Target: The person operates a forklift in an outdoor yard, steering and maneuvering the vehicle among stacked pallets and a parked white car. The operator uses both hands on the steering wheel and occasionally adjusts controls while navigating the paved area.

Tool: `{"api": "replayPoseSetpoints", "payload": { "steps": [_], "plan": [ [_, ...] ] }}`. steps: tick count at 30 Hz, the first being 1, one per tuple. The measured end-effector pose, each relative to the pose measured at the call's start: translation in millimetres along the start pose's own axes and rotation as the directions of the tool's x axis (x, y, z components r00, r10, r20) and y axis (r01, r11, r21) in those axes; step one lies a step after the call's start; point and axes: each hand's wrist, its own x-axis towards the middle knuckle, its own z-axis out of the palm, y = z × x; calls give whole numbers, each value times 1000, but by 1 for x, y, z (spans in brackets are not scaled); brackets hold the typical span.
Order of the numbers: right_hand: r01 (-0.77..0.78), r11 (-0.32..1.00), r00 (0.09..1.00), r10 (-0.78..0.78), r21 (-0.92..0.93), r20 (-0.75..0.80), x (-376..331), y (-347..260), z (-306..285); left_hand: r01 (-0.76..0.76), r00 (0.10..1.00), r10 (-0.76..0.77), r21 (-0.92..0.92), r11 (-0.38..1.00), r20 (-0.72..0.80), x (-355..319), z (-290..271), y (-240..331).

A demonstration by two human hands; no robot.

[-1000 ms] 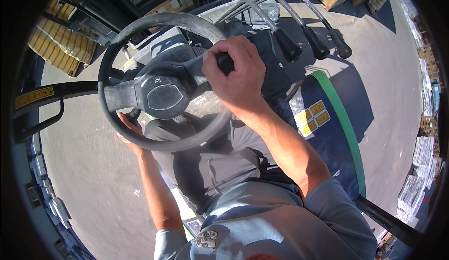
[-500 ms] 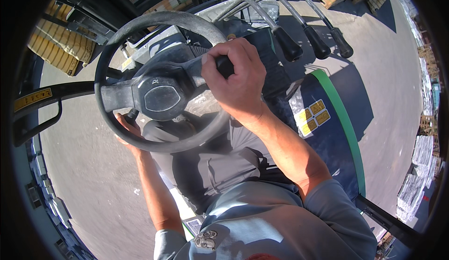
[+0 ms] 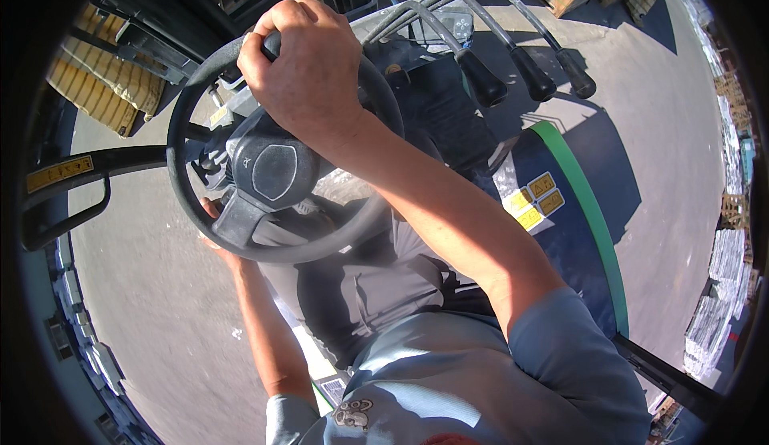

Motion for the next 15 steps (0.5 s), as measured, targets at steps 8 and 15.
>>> {"api": "replayPoseSetpoints", "payload": {
  "steps": [8,15],
  "plan": [
    [145,962,891,-228,229,392,-97,-128,52,-68,976,139,369,927,-170,-12,17,8],
    [2,987,913,-67,158,402,-127,-57,-136,-299,949,294,604,738,111,11,-13,-32]
  ]
}}
